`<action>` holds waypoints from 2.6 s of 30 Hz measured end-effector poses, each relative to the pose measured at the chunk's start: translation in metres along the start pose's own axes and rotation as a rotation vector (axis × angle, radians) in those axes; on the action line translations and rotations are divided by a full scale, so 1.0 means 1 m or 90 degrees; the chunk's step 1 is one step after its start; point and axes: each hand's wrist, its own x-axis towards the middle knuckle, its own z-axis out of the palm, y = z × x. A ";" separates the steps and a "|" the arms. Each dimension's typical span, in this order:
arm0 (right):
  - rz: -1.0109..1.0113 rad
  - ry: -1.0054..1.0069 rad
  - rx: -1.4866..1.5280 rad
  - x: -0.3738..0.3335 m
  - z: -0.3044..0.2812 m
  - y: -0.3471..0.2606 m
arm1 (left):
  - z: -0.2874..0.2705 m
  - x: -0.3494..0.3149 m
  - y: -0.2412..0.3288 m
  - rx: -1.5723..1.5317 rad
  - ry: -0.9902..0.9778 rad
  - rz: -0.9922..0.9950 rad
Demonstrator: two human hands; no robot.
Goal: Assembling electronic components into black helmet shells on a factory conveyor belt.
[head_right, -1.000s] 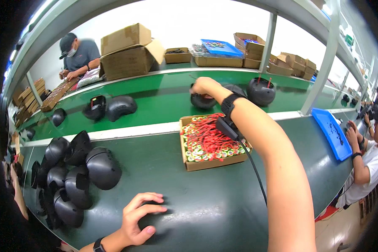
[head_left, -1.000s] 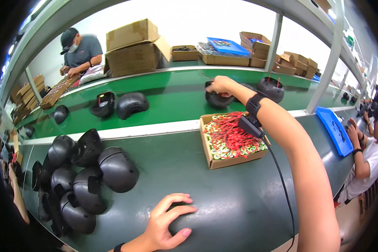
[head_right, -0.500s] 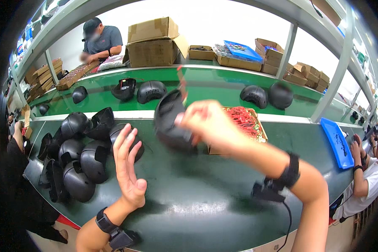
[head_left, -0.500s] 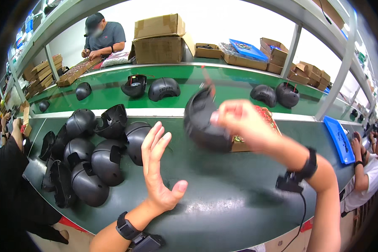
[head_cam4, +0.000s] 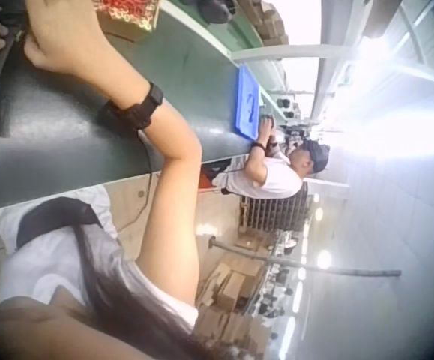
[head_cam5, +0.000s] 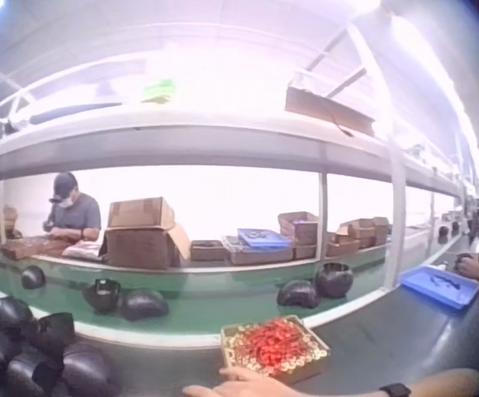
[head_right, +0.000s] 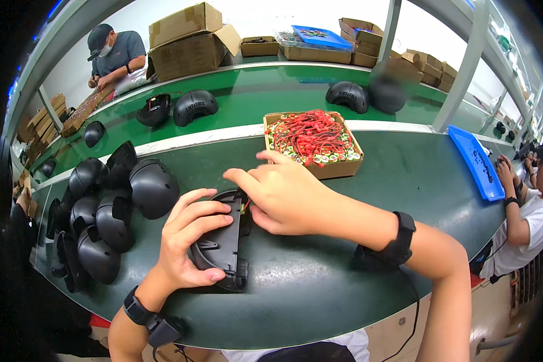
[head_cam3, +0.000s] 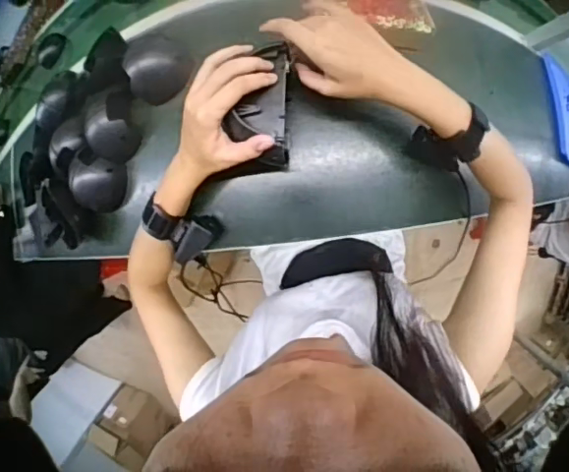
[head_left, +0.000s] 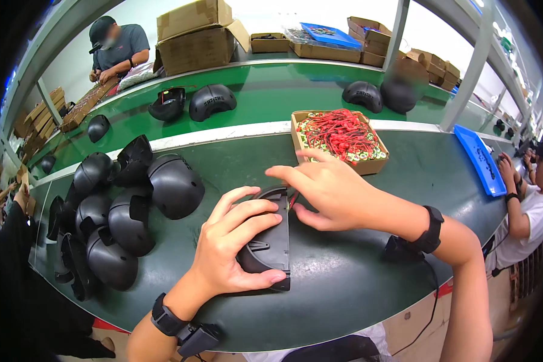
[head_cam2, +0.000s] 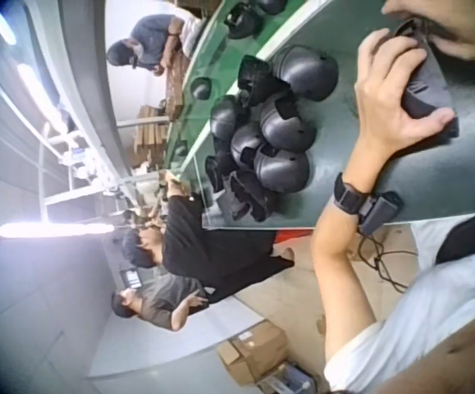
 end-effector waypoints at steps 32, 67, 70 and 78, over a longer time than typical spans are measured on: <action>-0.237 0.092 -0.038 0.010 -0.033 -0.036 | 0.001 0.000 0.015 -0.040 -0.038 -0.047; 0.103 -0.027 0.475 -0.020 -0.018 -0.001 | 0.004 0.003 0.022 -0.152 -0.024 -0.084; 0.171 -0.063 0.557 -0.027 -0.003 -0.004 | 0.003 0.003 0.016 -0.173 -0.027 -0.068; 0.228 0.018 0.927 -0.035 0.025 0.002 | 0.006 0.000 0.015 -0.204 -0.017 -0.103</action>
